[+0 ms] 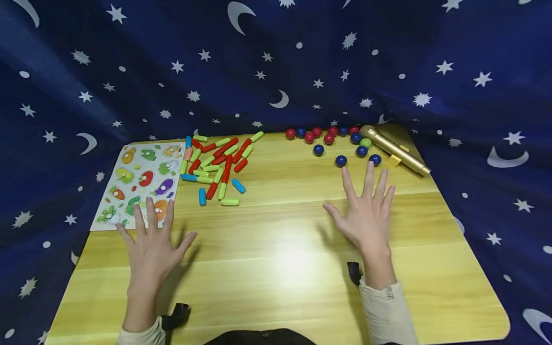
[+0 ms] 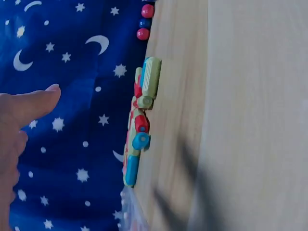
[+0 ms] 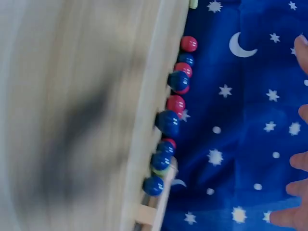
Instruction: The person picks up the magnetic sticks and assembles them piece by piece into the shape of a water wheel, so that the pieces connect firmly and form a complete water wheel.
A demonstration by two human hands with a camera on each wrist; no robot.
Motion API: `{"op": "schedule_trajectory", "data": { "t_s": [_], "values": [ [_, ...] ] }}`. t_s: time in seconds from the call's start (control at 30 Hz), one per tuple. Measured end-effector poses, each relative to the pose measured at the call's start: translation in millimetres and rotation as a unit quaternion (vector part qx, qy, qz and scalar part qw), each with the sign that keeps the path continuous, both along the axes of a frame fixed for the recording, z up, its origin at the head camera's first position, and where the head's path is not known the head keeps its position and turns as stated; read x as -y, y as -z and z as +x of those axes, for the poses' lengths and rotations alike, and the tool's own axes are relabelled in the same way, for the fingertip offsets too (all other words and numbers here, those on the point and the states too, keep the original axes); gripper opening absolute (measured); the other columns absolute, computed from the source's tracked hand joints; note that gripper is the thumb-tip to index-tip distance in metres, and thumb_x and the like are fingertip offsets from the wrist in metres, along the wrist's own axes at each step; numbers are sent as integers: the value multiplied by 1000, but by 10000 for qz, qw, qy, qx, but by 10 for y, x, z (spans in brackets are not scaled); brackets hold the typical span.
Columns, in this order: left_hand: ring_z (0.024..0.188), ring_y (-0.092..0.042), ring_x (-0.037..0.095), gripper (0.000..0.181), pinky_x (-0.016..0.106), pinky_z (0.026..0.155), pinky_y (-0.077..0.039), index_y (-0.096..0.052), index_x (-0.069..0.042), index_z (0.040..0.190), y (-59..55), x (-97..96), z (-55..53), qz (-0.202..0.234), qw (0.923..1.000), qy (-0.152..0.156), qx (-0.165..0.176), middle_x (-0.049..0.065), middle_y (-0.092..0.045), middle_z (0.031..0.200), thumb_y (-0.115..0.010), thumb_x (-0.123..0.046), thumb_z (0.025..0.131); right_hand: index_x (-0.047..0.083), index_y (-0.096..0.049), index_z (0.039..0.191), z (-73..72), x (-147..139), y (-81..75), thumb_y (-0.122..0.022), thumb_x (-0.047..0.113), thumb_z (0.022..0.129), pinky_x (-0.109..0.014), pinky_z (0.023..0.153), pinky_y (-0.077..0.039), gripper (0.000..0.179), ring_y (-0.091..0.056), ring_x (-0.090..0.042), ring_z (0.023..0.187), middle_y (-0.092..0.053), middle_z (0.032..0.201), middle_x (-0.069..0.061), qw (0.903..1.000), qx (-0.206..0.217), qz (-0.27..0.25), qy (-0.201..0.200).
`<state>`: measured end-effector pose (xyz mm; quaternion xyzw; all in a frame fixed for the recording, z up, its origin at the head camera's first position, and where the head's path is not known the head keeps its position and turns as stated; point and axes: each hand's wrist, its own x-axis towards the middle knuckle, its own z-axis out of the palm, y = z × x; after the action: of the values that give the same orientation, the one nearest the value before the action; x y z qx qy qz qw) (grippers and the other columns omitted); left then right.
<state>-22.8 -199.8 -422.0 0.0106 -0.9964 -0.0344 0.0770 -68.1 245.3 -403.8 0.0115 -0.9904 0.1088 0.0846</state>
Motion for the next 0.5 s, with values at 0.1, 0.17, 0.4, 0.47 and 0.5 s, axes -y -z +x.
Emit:
{"op": "schedule_trajectory", "data": {
  "t_s": [0.1, 0.17, 0.4, 0.47, 0.5],
  "values": [
    [150, -2, 43, 91, 75, 110, -3, -14, -27, 157, 12, 34, 73, 354, 9994, 25, 26, 21, -7, 163, -55, -66, 85, 31, -10, 157, -149, 23, 19, -52, 64, 89, -71, 113, -1, 86, 16, -45, 148, 17, 163, -13, 9996, 219, -148, -44],
    [147, -17, 46, 87, 73, 110, -10, -20, -26, 156, 26, 54, 132, 777, 9970, 43, 42, 22, -17, 161, -59, -60, 87, 32, -11, 157, -302, 10, 39, -52, 62, 91, -73, 109, -14, 83, -3, -52, 147, 4, 164, -18, 9985, 456, -299, -7],
    [120, -56, 45, 58, 66, 96, -40, -50, -16, 142, 138, 46, 368, 2629, 9645, 141, 190, 18, -57, 137, -66, -40, 91, 27, -24, 155, -1103, -150, 279, -59, 46, 93, -71, 86, -41, 73, -43, -57, 123, -33, 150, -29, 9900, 941, -1000, 324],
    [116, -60, 41, 53, 64, 94, -43, -53, -16, 138, 181, 28, 414, 2990, 9537, 195, 254, 17, -62, 131, -67, -36, 91, 23, -28, 154, -1263, -232, 367, -62, 40, 92, -70, 87, -41, 72, -44, -57, 121, -34, 148, -31, 9885, 1003, -1038, 438],
    [114, -62, 39, 52, 63, 93, -45, -54, -16, 137, 201, 17, 432, 3136, 9489, 214, 267, 16, -63, 129, -68, -35, 91, 21, -30, 153, -1315, -279, 404, -62, 38, 92, -69, 87, -42, 72, -45, -57, 120, -34, 147, -31, 9880, 1047, -1025, 488]
  ]
}}
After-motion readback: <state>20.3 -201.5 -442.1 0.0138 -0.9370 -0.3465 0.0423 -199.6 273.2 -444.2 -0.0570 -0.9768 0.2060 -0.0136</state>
